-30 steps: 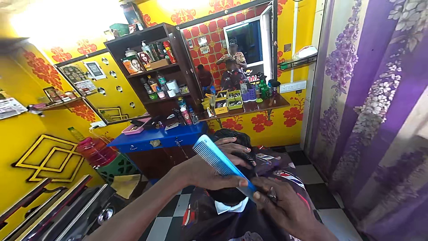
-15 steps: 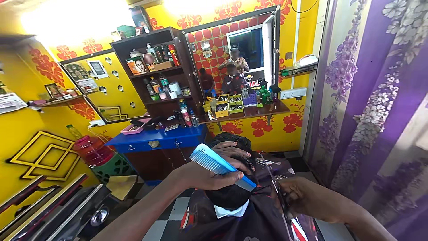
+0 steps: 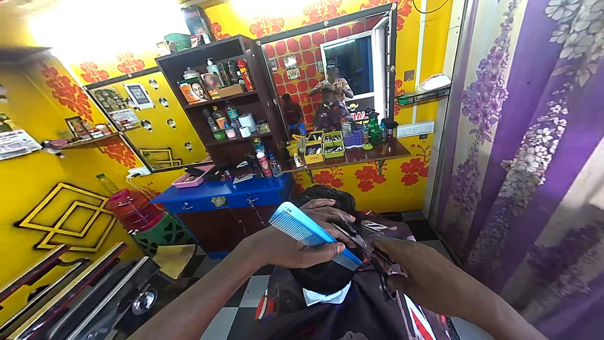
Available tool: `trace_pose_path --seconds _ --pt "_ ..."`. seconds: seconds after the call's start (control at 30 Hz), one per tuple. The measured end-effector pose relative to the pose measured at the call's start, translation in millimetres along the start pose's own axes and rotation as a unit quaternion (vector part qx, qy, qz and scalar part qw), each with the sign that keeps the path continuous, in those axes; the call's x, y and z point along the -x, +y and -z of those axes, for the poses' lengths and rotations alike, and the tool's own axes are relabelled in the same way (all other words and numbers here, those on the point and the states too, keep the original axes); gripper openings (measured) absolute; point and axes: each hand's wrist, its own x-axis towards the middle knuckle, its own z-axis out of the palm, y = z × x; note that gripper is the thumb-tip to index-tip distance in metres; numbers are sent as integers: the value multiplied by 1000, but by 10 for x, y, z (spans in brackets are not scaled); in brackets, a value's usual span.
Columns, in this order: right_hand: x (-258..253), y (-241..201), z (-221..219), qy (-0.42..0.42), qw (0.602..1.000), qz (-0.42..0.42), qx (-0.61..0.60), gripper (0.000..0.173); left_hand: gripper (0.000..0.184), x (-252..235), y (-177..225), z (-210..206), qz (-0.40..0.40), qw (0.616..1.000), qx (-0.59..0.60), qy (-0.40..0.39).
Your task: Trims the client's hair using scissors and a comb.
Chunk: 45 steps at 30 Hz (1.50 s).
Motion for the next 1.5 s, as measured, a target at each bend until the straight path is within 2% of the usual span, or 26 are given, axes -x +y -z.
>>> trace_pose_path --seconds 0.1,0.23,0.33,0.43,0.5,0.57,0.67,0.73,0.8,0.9,1.0,1.13,1.23,1.3,1.37,1.43,1.5 --pt "9 12 10 -1 999 -35 27 36 38 4 1 0 6 1000 -6 -12" --pt "20 117 -1 31 999 -41 14 33 40 4 3 -3 8 1000 -3 -17" --pt "32 189 17 67 995 -44 -56 33 41 4 -17 -12 0 1000 -4 -25" --pt "13 248 -13 102 979 -31 -176 28 42 1 2 -15 -3 1000 5 -31" --pt "-10 259 -78 136 946 8 -293 26 51 5 91 44 5 998 60 -9" --pt "-25 263 -180 213 887 83 -402 26 66 44 215 159 24 982 162 92" --pt "-76 250 -249 307 776 140 -533 29 78 68 416 458 3 912 310 268" --pt "-86 166 -175 315 747 152 -565 26 76 79 547 622 -6 870 366 331" --pt "-105 15 -74 313 771 154 -533 28 77 87 596 681 8 873 346 345" --pt "-195 -227 31 315 837 166 -415 40 79 34 596 602 57 910 266 314" --pt "-308 -409 50 296 877 217 -308 42 77 -62 570 424 84 937 198 273" --pt "-405 -463 46 298 878 287 -240 31 58 -209 519 216 99 949 168 249" --pt "-413 -264 93 262 867 338 -258 28 60 -248 468 156 143 951 144 233" --pt "-448 6 165 295 856 300 -302 25 80 -225 361 296 178 942 134 252" --pt "-548 393 212 340 838 192 -381 24 91 -144 122 570 214 922 113 302" --pt "-700 778 205 332 813 65 -474 30 83 38 -187 813 268 899 100 331" --pt "-880 1080 93 277 780 -18 -561 26 72 309 -566 904 318 873 161 332"
